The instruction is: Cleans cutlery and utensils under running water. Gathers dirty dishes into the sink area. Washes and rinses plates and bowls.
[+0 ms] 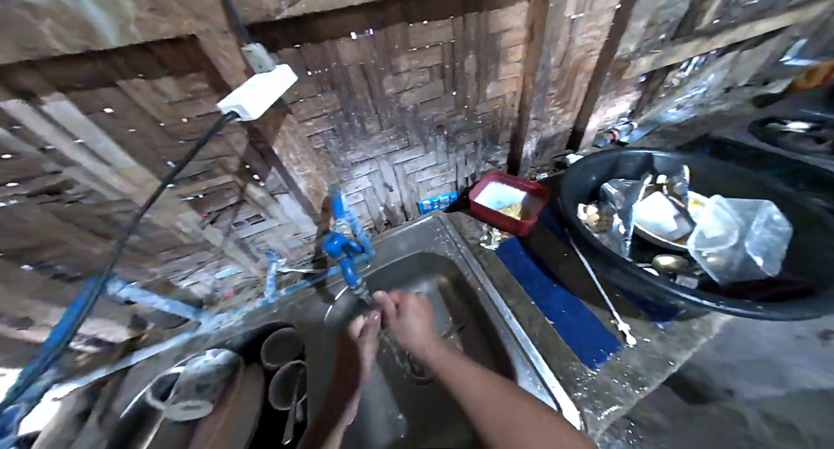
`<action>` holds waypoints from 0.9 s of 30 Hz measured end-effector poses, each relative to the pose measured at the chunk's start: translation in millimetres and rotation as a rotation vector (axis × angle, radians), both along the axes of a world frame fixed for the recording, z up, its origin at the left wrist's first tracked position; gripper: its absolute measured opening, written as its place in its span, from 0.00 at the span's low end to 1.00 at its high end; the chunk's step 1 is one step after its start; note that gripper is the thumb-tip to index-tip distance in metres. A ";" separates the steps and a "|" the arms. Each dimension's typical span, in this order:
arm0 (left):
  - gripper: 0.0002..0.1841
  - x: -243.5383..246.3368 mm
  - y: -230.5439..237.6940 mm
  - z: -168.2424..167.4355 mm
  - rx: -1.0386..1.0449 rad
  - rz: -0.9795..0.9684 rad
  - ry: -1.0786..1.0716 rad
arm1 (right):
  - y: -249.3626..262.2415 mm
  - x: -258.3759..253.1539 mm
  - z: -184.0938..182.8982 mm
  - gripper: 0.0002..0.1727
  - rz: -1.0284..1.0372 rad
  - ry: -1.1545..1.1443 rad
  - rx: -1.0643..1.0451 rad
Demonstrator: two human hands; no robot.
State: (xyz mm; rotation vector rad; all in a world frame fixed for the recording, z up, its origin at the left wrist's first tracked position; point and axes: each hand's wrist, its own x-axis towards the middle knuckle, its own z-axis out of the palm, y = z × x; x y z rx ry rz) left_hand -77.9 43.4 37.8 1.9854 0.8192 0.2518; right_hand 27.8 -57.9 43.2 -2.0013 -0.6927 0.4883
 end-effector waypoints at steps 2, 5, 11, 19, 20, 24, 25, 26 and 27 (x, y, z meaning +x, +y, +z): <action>0.20 -12.6 17.7 1.1 0.106 0.011 0.067 | 13.6 -6.3 3.9 0.33 0.095 -0.057 -0.042; 0.24 -37.5 49.1 -5.8 0.230 -0.052 0.193 | 26.9 -3.0 8.0 0.25 0.435 -0.139 -0.042; 0.21 -106.6 69.7 22.0 0.375 -0.032 0.449 | 20.3 2.9 13.5 0.17 0.471 0.156 0.138; 0.23 -236.0 102.6 -58.6 0.278 0.130 0.867 | -29.4 16.5 -9.6 0.18 0.202 0.225 0.152; 0.23 -235.6 102.1 -62.7 0.286 0.141 0.861 | -46.9 19.2 -26.8 0.18 0.183 0.176 0.105; 0.29 -207.1 80.0 -47.6 0.569 0.210 0.579 | -134.6 5.4 -75.2 0.19 0.124 0.000 -0.235; 0.26 -187.5 68.3 -40.3 0.676 0.191 0.445 | -152.5 -4.1 -78.5 0.19 0.122 -0.055 -0.276; 0.23 -162.3 52.3 -34.3 0.736 0.136 0.325 | -167.4 -13.8 -82.0 0.19 0.120 -0.127 -0.285; 0.20 -134.3 34.4 -33.3 0.709 0.042 0.255 | -179.0 -22.6 -87.6 0.19 0.115 -0.219 -0.263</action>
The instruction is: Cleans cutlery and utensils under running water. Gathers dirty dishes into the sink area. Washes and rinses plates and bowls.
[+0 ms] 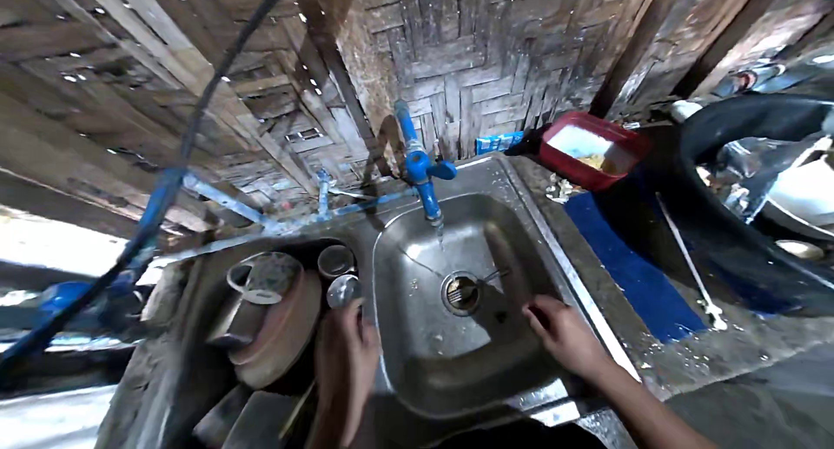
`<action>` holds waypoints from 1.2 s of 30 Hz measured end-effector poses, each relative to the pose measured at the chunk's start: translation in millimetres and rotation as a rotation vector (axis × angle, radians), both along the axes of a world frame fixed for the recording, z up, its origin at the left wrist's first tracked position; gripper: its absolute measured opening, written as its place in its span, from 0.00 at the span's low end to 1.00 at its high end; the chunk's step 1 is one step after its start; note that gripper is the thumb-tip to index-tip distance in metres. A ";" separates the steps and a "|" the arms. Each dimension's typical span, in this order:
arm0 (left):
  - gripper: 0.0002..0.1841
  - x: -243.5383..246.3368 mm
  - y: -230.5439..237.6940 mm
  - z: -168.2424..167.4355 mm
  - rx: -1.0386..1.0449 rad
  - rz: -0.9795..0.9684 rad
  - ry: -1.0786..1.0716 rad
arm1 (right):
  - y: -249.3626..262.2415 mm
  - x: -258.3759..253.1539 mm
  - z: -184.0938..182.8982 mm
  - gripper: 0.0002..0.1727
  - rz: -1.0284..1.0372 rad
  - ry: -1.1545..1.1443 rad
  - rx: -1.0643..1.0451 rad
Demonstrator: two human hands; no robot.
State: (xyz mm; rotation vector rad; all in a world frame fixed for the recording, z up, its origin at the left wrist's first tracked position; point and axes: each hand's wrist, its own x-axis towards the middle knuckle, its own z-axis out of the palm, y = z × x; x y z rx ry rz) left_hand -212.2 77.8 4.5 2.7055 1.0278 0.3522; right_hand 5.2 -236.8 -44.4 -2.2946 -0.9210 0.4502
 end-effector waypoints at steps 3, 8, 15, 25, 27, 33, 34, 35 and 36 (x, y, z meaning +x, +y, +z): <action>0.20 91.2 -51.2 -36.3 -0.276 -0.271 0.254 | -9.6 -13.7 -18.1 0.18 -0.019 -0.223 0.109; 0.28 170.3 -79.4 -136.5 -0.227 -0.338 0.730 | -3.9 -14.1 -19.8 0.17 -0.058 -0.220 0.084; 0.37 169.4 -71.2 -137.7 -0.230 -0.237 0.780 | -3.1 -19.0 -21.5 0.15 -0.048 -0.262 0.105; 0.19 175.6 -57.0 -150.9 -0.428 -0.187 0.369 | -7.4 -13.2 -20.4 0.16 -0.054 -0.207 0.136; 0.15 176.4 -47.8 -131.7 -0.589 -0.136 -0.031 | -7.5 -13.5 -22.2 0.15 -0.082 -0.220 0.159; 0.13 170.9 -49.9 -63.4 -0.826 -0.168 -0.627 | 25.0 9.3 1.4 0.25 -0.341 0.151 0.405; 0.14 169.4 -49.2 -53.5 -0.829 -0.148 -0.626 | 44.3 19.8 8.3 0.24 -0.392 0.260 0.451; 0.16 169.0 -48.0 -45.7 -0.841 -0.120 -0.622 | 65.8 30.1 17.4 0.23 -0.420 0.366 0.469; 0.17 169.7 -47.2 -40.0 -0.880 -0.089 -0.620 | 87.6 39.2 27.3 0.23 -0.416 0.466 0.459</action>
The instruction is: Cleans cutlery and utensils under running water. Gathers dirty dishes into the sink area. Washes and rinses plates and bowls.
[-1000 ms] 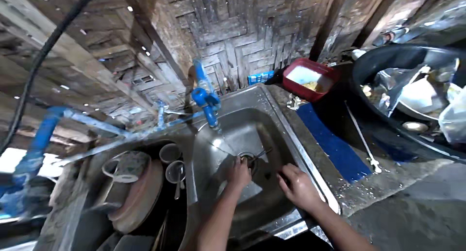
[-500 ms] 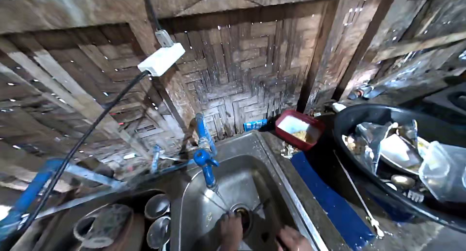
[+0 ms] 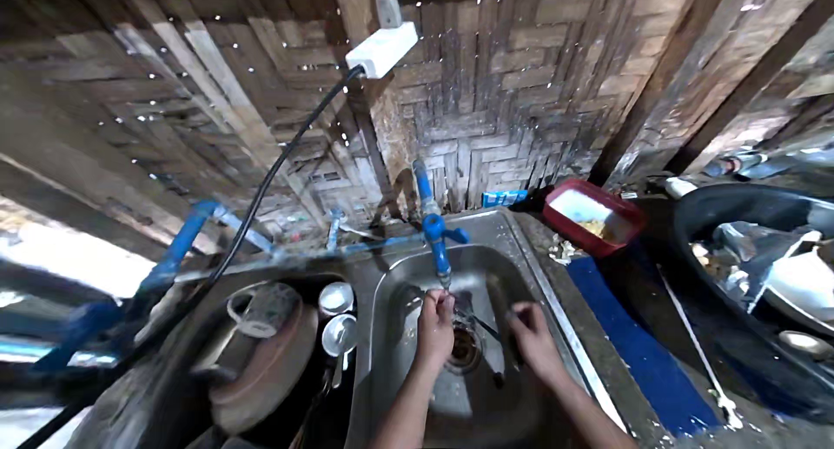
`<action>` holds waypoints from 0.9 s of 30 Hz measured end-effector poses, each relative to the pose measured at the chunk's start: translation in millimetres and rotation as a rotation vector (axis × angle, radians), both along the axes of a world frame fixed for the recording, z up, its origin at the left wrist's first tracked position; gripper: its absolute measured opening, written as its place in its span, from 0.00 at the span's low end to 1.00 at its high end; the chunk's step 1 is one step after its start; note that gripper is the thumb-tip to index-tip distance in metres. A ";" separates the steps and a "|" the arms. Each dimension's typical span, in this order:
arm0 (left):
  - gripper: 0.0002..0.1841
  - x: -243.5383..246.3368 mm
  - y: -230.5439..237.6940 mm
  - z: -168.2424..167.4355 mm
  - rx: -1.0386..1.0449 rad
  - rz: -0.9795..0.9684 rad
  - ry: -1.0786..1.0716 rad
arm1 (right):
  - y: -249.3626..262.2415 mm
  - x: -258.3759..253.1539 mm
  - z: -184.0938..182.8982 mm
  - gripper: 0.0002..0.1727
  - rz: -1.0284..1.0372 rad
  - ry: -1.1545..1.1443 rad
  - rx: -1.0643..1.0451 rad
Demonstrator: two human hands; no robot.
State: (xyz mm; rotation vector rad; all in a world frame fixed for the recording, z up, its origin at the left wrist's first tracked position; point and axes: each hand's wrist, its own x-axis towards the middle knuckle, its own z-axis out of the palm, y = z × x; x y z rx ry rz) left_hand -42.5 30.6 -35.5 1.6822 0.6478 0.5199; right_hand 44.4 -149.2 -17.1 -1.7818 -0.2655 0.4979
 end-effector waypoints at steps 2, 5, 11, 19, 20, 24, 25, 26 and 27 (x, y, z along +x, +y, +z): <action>0.17 2.5 -3.4 9.7 -0.066 0.035 -0.009 | 39.0 8.5 13.1 0.23 0.143 0.076 0.001; 0.12 10.7 -10.6 15.8 -0.153 0.209 -0.058 | 77.7 -3.0 13.0 0.20 0.350 0.037 0.006; 0.23 -17.6 -19.2 21.0 -0.601 0.009 -0.180 | 86.6 -21.9 -3.9 0.07 0.101 0.167 0.252; 0.28 -53.9 4.7 38.9 -0.502 -0.216 0.131 | 56.2 -7.3 4.3 0.21 0.219 0.495 0.163; 0.26 -54.3 4.2 43.7 -0.535 -0.234 0.160 | 51.9 -2.2 8.0 0.21 0.191 0.492 0.153; 0.29 -52.2 -5.4 55.6 -0.701 -0.246 0.217 | 41.4 10.7 25.1 0.14 0.287 0.112 0.066; 0.32 -50.4 -8.2 59.6 -0.740 -0.234 0.224 | 42.2 9.4 28.3 0.13 0.311 -0.053 0.041; 0.35 -47.4 -10.3 63.4 -0.776 -0.217 0.222 | 43.8 7.5 30.1 0.13 0.322 -0.238 -0.008; 0.36 -43.9 -11.5 67.3 -0.809 -0.191 0.215 | 45.6 4.6 29.9 0.12 0.326 -0.401 -0.064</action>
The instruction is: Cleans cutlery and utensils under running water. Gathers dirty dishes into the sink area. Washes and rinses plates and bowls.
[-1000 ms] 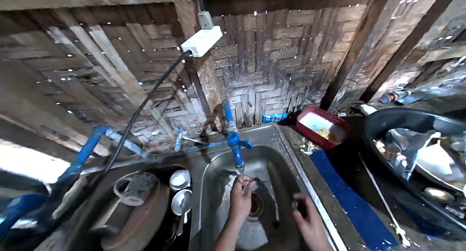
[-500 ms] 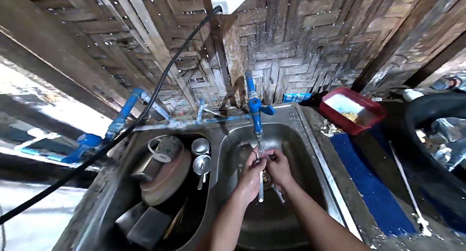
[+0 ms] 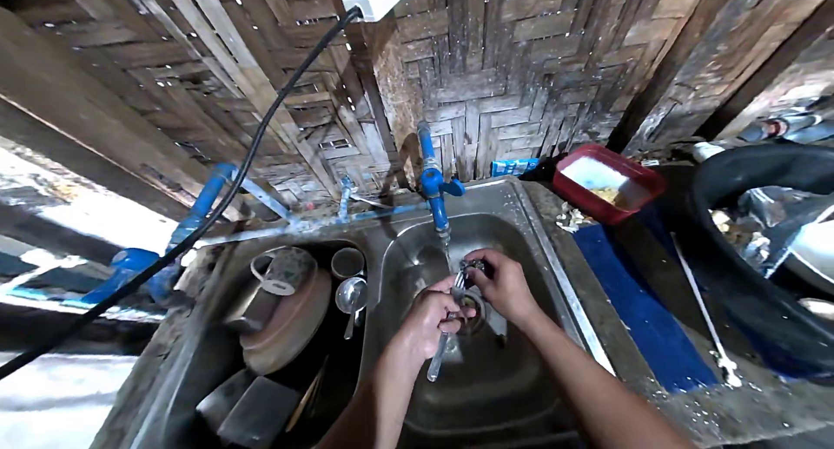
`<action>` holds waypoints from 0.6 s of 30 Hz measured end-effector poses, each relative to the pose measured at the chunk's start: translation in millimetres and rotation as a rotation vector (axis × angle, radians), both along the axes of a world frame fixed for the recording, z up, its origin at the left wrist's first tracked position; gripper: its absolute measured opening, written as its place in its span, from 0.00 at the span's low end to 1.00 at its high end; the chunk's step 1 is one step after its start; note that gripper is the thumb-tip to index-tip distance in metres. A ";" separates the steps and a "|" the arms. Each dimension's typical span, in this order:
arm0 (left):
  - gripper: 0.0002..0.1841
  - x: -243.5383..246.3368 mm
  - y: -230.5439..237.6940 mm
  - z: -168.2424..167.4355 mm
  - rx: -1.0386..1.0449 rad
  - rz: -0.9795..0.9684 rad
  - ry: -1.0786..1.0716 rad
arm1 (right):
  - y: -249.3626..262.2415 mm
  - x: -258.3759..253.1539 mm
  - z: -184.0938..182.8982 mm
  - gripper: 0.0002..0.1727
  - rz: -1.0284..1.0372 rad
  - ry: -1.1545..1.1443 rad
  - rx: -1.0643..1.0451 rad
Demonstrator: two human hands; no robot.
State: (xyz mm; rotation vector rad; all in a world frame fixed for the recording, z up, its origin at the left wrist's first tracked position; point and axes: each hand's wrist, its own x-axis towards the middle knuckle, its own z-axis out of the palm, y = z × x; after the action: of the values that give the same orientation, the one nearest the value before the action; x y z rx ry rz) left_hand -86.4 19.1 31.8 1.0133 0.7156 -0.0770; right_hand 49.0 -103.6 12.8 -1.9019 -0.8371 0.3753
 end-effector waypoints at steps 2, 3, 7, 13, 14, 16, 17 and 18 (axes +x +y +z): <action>0.26 7.2 -1.3 6.2 -0.065 0.112 0.008 | 3.9 -10.2 -5.6 0.09 0.031 -0.182 -0.037; 0.18 10.2 -0.7 7.2 -0.091 0.151 0.008 | 5.7 -17.8 -8.7 0.09 0.067 -0.235 -0.044; 0.31 11.2 -1.3 2.3 -0.115 0.149 -0.027 | 9.1 -23.4 -13.6 0.10 0.122 -0.397 -0.019; 0.31 12.6 -4.4 8.2 -0.027 0.182 0.010 | 9.2 -20.8 -15.5 0.11 0.138 -0.361 -0.032; 0.31 12.2 -4.3 9.3 -0.016 0.171 0.010 | 8.6 -15.6 -18.1 0.12 0.120 -0.370 -0.031; 0.31 13.1 -5.0 11.2 0.000 0.155 0.025 | 10.2 -8.5 -22.4 0.10 0.045 -0.371 -0.022; 0.30 13.0 -4.5 10.9 0.011 0.150 0.033 | 11.1 -13.6 -23.4 0.11 0.049 -0.359 -0.020; 0.30 11.5 -2.4 10.8 0.028 0.130 0.042 | 11.3 -22.1 -24.1 0.12 0.079 -0.350 -0.008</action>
State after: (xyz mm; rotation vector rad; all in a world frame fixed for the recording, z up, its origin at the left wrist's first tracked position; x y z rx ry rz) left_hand -74.9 16.8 42.6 0.9916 0.8208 0.0251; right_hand 26.9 -92.3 -11.4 -1.9756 -1.1439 0.0919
